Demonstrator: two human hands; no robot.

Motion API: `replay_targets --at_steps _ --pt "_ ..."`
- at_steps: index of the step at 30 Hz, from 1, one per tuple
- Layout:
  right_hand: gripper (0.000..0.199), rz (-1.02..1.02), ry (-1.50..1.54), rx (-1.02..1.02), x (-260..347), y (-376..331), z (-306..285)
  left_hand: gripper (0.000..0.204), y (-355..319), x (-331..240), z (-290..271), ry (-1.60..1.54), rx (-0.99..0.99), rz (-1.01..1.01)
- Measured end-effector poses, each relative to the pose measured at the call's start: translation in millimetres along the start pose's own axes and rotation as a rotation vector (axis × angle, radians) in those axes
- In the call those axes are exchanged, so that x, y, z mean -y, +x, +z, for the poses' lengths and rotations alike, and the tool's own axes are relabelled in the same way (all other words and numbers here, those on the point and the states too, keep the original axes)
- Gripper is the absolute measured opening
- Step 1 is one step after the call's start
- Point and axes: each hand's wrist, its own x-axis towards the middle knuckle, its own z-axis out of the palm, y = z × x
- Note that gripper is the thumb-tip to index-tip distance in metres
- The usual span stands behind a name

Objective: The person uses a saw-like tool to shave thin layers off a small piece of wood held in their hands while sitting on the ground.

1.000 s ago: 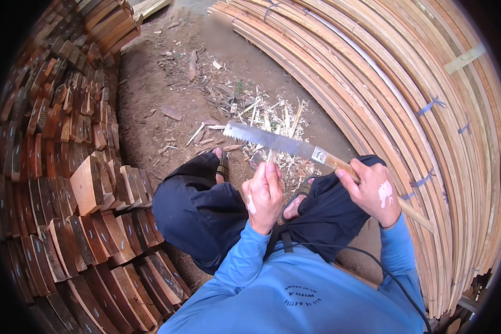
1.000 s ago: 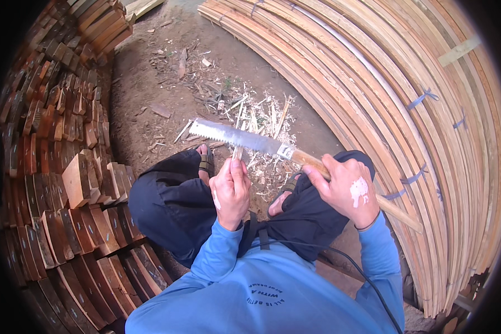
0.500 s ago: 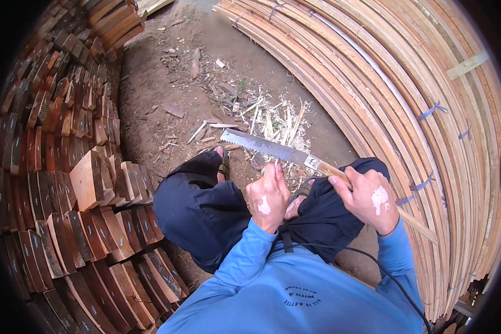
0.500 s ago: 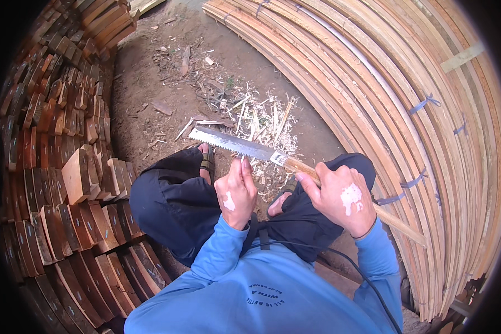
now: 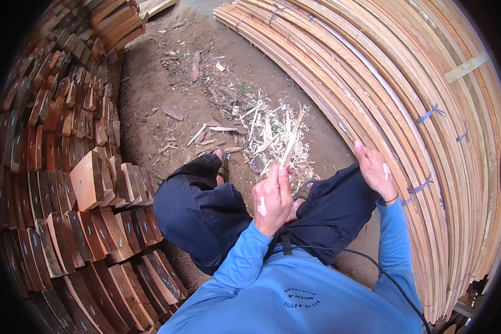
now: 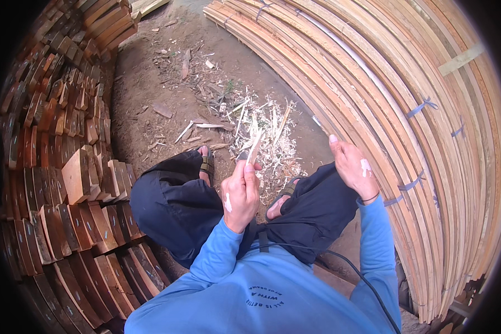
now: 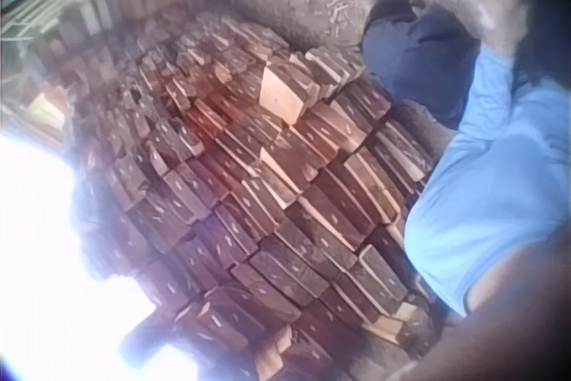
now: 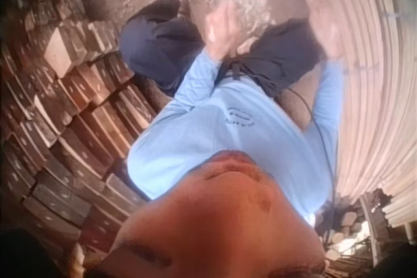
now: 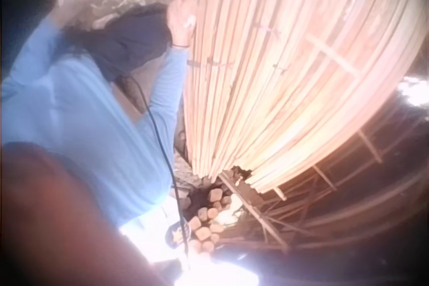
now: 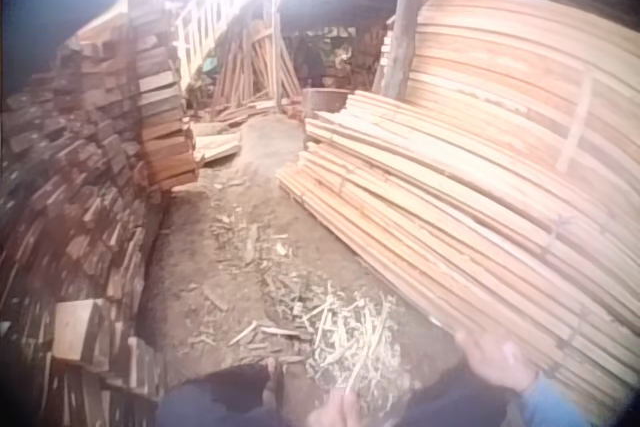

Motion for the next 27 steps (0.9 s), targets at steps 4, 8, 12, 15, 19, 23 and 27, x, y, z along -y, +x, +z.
replay_targets --at_steps 4,8,12,15,19,23,27 --pt "0.048 -0.071 0.410 0.115 30.5 -11.8 1.4 0.018 -4.8 -2.8 11.6 0.014 0.048 0.141" --pt "0.036 -0.079 0.742 0.228 61.3 -23.2 -7.2 0.009 -9.9 -7.8 19.3 0.147 0.084 0.254" --pt "0.033 -0.204 0.563 0.211 63.7 -20.4 -4.3 0.005 -12.3 -8.7 24.2 0.190 0.103 0.337" --pt "0.030 -0.253 0.456 0.239 60.2 -13.8 -3.1 0.006 -12.4 -9.1 24.4 0.178 0.106 0.335" --pt "0.026 -0.284 0.559 0.247 55.0 -10.0 4.0 0.009 -15.0 -18.4 23.8 0.025 0.216 0.105" --pt "0.025 -0.339 0.538 0.250 55.6 -7.3 4.6 0.020 -14.8 -1.9 25.2 -0.310 0.388 -0.059" --pt "0.031 -0.322 0.507 0.318 58.2 -5.9 1.4 0.029 -12.8 2.2 18.5 -0.773 0.654 -0.386"
